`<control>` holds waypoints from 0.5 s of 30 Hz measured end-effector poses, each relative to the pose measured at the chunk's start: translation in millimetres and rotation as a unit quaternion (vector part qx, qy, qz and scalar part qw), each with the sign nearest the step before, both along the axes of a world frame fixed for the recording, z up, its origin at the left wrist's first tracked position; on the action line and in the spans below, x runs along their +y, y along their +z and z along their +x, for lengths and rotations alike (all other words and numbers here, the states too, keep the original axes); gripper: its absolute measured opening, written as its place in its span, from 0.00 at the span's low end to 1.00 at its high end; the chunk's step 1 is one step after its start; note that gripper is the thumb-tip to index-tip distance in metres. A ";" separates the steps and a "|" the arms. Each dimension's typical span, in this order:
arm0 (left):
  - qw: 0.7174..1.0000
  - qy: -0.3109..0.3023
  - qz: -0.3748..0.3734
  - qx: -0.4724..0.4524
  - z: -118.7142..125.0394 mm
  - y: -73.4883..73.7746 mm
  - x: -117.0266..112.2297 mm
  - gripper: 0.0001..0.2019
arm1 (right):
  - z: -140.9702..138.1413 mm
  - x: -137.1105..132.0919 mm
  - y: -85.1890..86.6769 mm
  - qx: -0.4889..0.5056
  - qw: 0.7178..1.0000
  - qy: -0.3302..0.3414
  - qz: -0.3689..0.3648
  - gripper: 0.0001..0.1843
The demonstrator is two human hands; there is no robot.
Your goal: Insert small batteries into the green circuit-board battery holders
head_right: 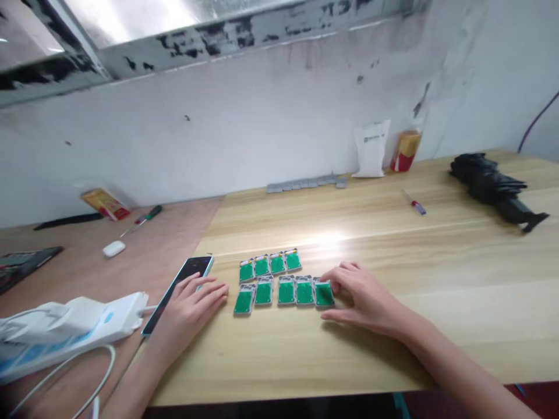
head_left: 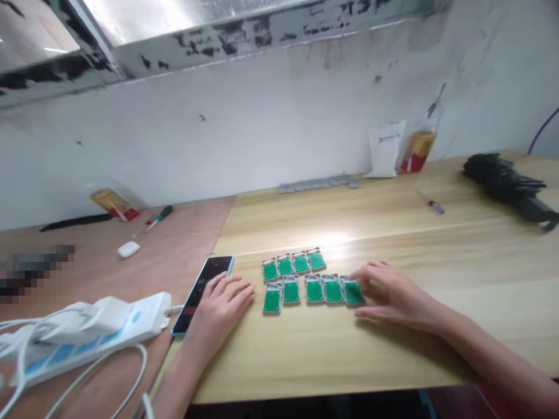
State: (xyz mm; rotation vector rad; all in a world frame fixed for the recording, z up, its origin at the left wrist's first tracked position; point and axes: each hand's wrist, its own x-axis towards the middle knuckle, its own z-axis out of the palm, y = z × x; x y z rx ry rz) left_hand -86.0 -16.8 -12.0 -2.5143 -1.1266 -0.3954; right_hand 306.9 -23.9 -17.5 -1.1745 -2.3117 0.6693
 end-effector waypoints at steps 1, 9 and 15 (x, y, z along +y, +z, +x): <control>1.000 0.001 -0.006 0.005 -1.1 -1.1 0.1 0.08 | -1.2 -1.0 1.3 0.008 1.000 0.000 -0.006 0.18; 0.996 0.052 -0.056 -0.038 -9.7 4.7 -2.9 0.15 | 1.0 2.2 4.0 0.003 1.000 -0.006 -0.010 0.15; 0.989 0.096 -0.109 -0.037 -13.3 5.8 0.8 0.13 | 3.7 19.8 1.9 -0.069 0.997 0.019 0.012 0.37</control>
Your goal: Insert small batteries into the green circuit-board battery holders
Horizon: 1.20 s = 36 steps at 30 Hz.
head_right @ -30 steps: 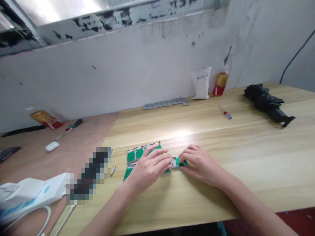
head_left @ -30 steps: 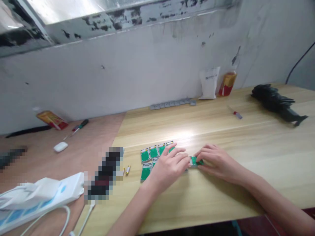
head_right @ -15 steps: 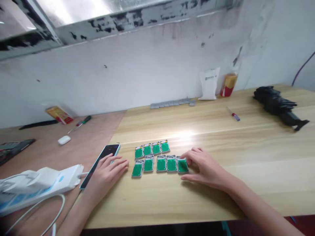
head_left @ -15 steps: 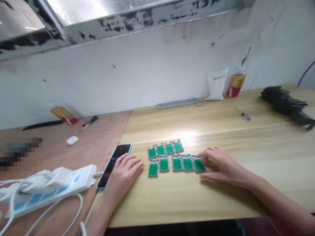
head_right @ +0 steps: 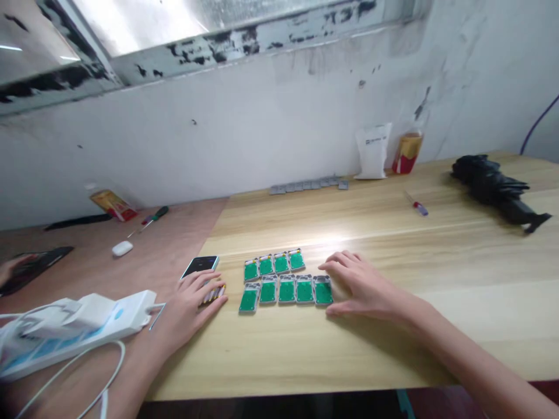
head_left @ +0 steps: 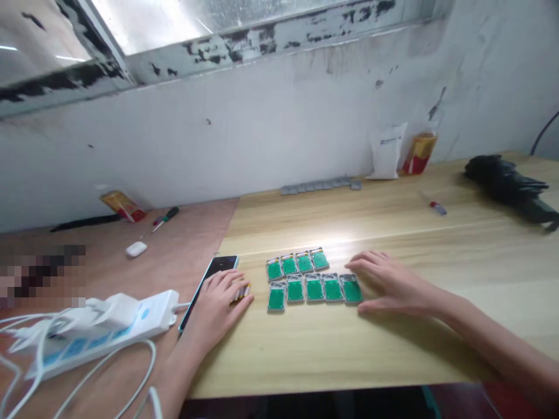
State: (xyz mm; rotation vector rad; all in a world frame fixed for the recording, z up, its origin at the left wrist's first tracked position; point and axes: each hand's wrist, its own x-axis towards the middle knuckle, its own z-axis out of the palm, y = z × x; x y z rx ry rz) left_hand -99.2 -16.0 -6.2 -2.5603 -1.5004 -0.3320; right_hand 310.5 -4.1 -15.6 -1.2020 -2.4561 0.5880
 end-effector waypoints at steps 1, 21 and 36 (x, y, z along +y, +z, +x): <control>1.000 0.007 -0.003 -0.004 -0.5 -0.4 0.7 0.13 | -0.2 2.0 0.4 -0.005 1.000 0.007 0.000 0.38; 0.991 -0.049 0.004 -0.122 26.3 2.5 6.0 0.06 | 5.1 -1.8 -2.5 0.036 0.999 0.003 -0.013 0.34; 0.946 -0.196 -0.110 -0.234 157.2 14.8 31.4 0.08 | 2.5 -1.9 -2.1 0.035 0.999 0.015 0.023 0.28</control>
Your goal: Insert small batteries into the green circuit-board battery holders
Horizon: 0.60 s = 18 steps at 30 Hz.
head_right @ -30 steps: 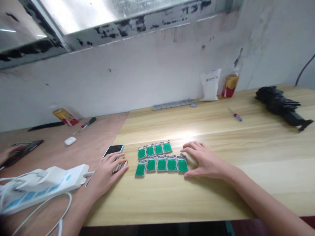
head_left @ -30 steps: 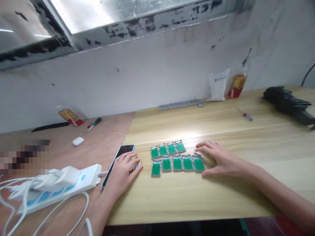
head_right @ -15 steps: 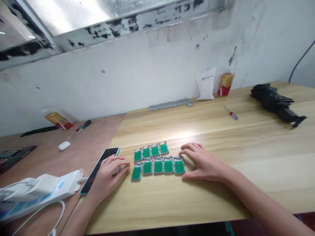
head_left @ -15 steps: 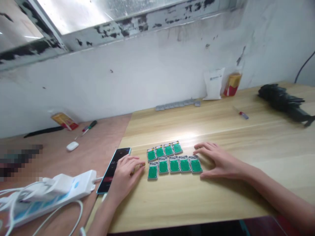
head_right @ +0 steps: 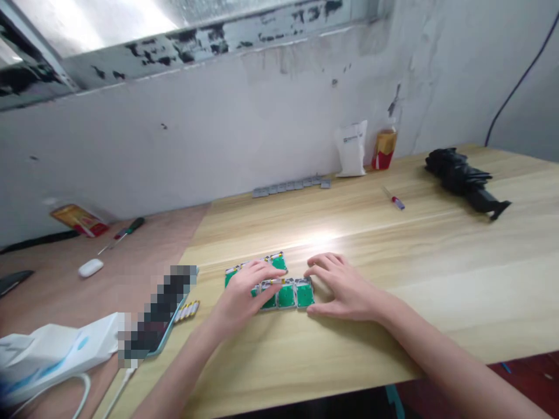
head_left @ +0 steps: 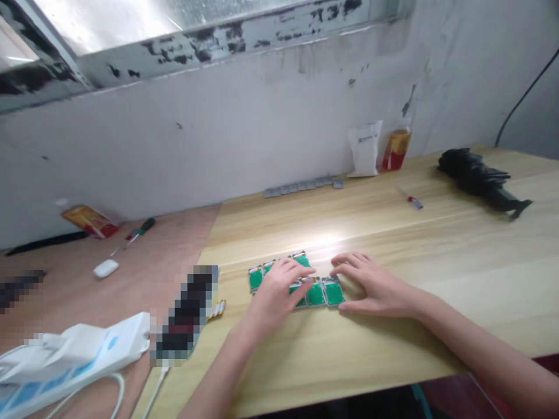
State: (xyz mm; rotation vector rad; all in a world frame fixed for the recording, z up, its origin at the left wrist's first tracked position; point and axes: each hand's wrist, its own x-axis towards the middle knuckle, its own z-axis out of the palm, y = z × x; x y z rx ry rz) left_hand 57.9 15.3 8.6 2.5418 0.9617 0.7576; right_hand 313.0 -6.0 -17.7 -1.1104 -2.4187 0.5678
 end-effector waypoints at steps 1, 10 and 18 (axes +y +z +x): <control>1.000 -0.010 0.000 0.001 8.1 -1.9 3.2 0.07 | 0.0 0.1 -0.1 0.001 1.000 0.000 0.002 0.28; 0.999 -0.035 0.008 0.022 33.0 -14.8 17.5 0.04 | -0.6 1.5 -1.8 0.014 1.000 0.003 0.012 0.29; 0.999 -0.052 0.007 0.015 30.6 -22.0 18.6 0.04 | 0.4 1.4 -3.5 0.002 1.000 0.001 0.007 0.30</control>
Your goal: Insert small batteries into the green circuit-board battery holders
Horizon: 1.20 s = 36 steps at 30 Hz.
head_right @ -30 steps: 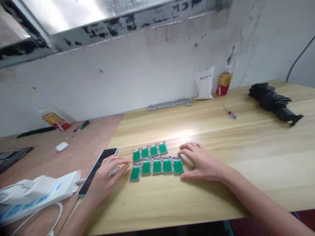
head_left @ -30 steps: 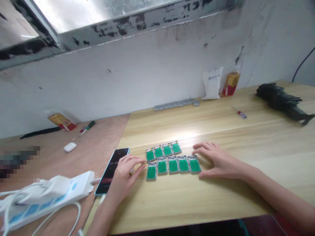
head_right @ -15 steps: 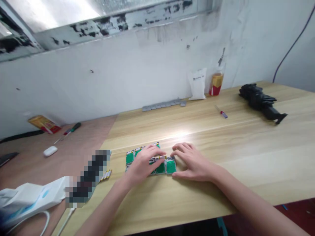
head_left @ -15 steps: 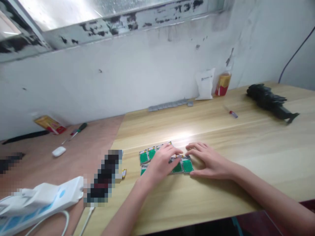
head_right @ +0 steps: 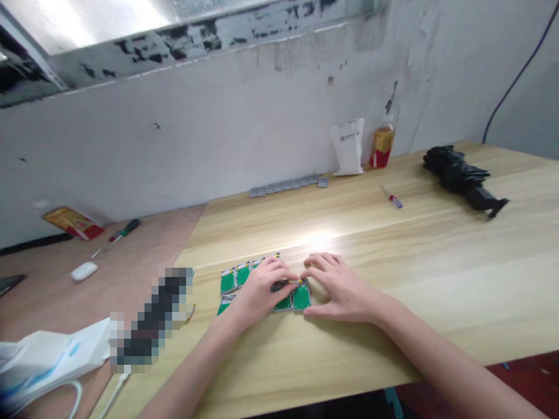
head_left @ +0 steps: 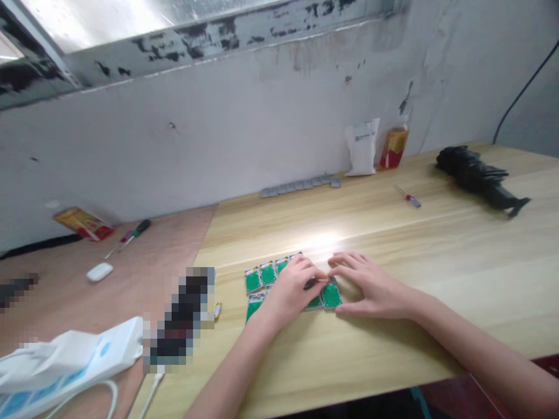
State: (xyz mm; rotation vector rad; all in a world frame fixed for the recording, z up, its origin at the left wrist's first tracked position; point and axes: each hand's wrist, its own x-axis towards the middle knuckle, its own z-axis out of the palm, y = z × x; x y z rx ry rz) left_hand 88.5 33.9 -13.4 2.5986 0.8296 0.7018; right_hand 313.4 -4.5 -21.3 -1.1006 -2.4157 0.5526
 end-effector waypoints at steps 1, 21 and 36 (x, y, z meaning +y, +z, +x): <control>1.000 -0.004 -0.001 -0.003 0.2 -0.2 -0.2 0.04 | 0.0 0.2 -0.4 0.002 1.000 -0.001 -0.001 0.30; 0.999 0.010 -0.043 0.022 5.3 1.4 -8.8 0.05 | 0.4 0.7 -5.6 -0.005 1.000 0.012 -0.014 0.28; 0.991 0.087 -0.101 0.031 16.9 7.5 -12.5 0.02 | 0.1 1.2 -6.1 -0.004 1.000 0.018 -0.020 0.26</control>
